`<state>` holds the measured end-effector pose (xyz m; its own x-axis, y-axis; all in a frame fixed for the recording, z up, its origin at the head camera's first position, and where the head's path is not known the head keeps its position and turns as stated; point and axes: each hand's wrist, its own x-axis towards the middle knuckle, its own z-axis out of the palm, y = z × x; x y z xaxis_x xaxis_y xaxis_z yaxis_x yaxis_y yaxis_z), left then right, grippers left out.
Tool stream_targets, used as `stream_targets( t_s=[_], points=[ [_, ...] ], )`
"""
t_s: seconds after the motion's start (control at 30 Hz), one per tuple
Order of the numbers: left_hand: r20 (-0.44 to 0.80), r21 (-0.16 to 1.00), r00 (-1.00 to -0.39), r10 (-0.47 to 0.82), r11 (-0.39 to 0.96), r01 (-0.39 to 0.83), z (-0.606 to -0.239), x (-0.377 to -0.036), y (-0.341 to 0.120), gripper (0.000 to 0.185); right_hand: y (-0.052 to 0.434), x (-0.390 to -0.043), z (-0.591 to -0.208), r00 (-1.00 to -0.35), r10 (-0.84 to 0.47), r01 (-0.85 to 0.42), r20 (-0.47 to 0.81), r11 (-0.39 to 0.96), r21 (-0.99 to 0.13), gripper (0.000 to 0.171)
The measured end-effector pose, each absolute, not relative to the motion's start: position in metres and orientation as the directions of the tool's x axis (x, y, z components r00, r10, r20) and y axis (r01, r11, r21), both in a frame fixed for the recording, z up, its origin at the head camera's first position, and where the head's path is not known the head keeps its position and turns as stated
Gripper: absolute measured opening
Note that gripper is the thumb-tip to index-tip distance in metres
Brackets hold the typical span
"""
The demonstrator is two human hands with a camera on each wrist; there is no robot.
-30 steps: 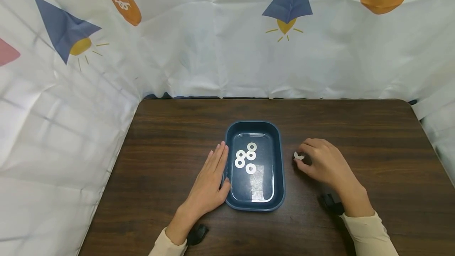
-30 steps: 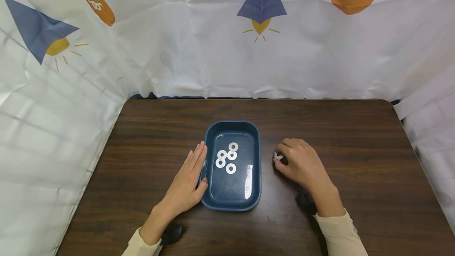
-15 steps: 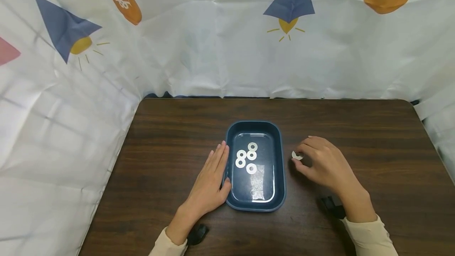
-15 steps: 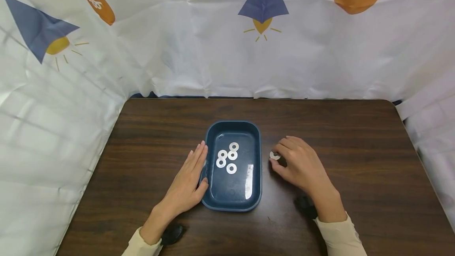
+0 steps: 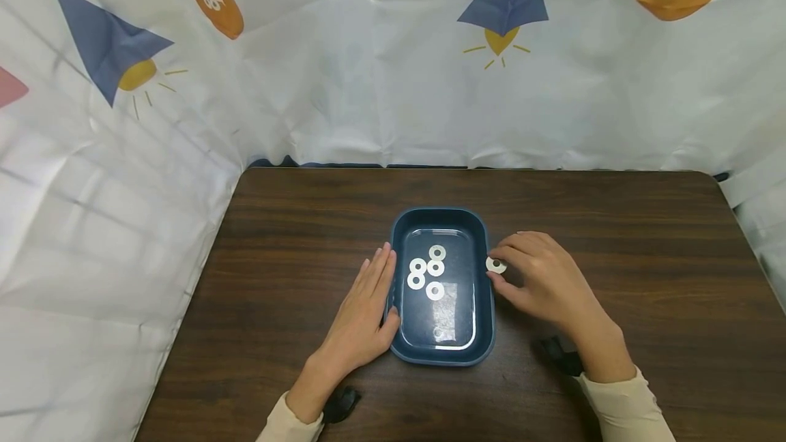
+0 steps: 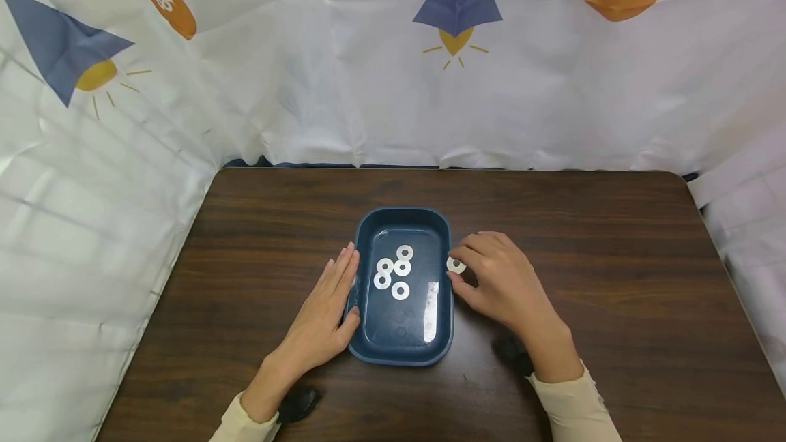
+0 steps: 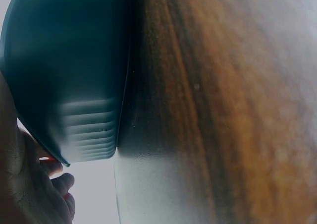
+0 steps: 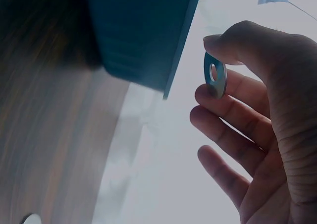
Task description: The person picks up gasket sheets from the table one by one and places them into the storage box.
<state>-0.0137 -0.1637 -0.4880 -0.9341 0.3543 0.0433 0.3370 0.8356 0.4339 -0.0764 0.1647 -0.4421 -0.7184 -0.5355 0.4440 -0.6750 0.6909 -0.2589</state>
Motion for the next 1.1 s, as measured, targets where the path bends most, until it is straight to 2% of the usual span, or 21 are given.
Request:
stream_targets(
  t_s=[0.53,0.83,1.1],
  points=[
    [0.029,0.44,-0.934,0.357,0.834,0.333,-0.487,-0.013,-0.164,0.095,0.137,-0.076,-0.446,-0.77,-0.546,-0.635,0.33,0.71,-0.305,0.04],
    [0.029,0.44,-0.934,0.356,0.835,0.331,-0.486,-0.013,-0.165,0.094,0.127,-0.081,-0.453,-0.743,-0.578,-0.667,0.339,0.682,-0.299,0.038],
    [0.009,0.434,-0.936,0.352,0.842,0.321,-0.486,-0.012,-0.164,0.096,0.118,-0.088,-0.46,-0.744,-0.579,-0.668,0.334,0.652,-0.358,0.039]
  ],
)
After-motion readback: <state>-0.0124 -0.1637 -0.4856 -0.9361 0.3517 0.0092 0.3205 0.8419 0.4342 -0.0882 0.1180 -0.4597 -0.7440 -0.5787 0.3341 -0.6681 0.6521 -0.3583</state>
